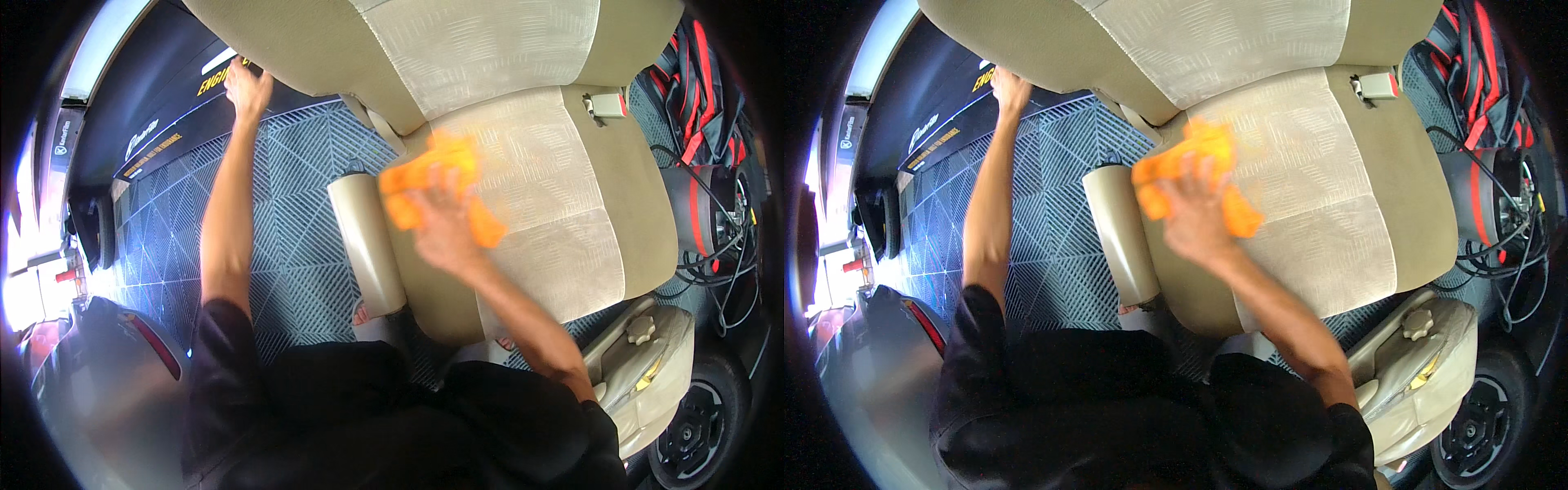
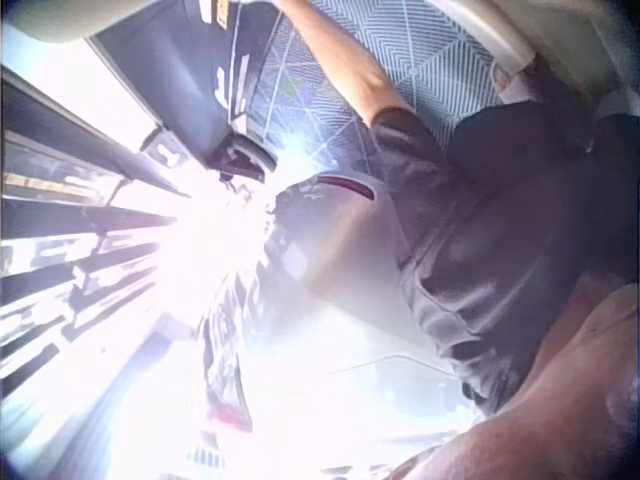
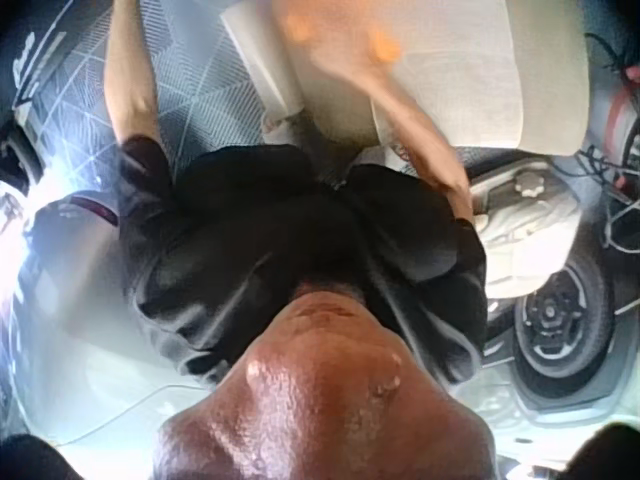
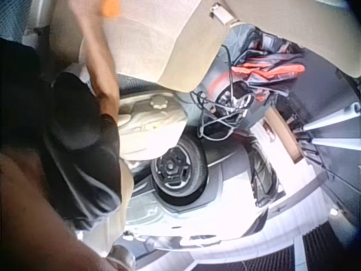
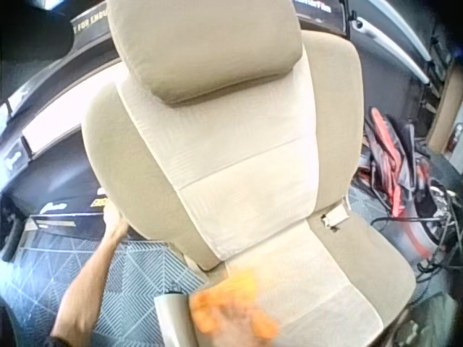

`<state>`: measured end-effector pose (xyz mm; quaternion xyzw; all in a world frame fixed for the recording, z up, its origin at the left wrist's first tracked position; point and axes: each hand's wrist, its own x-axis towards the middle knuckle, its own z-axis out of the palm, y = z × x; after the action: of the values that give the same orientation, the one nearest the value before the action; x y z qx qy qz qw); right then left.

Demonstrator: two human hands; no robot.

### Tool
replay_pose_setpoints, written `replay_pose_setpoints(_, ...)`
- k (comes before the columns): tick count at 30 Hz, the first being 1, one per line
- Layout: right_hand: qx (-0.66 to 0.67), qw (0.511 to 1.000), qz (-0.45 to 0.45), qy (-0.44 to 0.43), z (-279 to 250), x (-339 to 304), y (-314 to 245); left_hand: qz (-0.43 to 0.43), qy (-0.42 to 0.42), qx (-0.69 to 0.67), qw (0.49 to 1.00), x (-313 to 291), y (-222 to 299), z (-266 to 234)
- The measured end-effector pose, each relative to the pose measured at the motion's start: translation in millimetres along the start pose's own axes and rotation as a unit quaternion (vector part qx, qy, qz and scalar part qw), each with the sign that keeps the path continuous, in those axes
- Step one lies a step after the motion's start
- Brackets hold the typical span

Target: The person wipes a beige car seat with an orange microfiber cloth, covering the seat cushion, backrest, and headrest. The seat is removed from the vehicle and placed on the floor of a garage.

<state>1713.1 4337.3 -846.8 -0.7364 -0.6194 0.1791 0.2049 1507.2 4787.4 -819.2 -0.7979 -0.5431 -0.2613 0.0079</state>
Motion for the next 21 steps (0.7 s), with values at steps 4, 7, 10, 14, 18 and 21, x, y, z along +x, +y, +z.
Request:
replay_pose_setpoints(4, 0.280, 0.955, -0.062, -0.073, -11.3, -51.6, -25.1, -0.034, -0.069, -0.265, 0.961, -157.4, 76.0, -40.2)
replay_pose_setpoints(7, 0.152, 0.966, -0.161, -0.132, -28.1, -50.7, 8.2, -0.117, -0.234, -0.328, 0.908, -261.0, 118.5, -81.1)
replay_pose_setpoints(10, 0.020, 0.946, -0.301, 0.119, 20.0, 25.7, 103.9, -0.140, -0.241, -0.400, 0.873, -302.9, 154.7, -88.2)
replay_pose_setpoints(14, -0.049, 0.988, -0.096, 0.107, -48.6, 102.2, 126.1, -0.111, -0.219, -0.332, 0.911, -320.7, 147.8, -90.7)
replay_pose_setpoints(18, 0.003, 0.978, -0.087, 0.189, 7.7, 51.6, 76.4, -0.106, -0.188, -0.374, 0.902, -326.9, 163.7, -75.7)
replay_pose_setpoints(21, 0.106, 0.977, -0.186, 0.002, -19.8, -33.9, -14.3, -0.135, -0.194, -0.391, 0.890, -331.2, 165.4, -75.7)
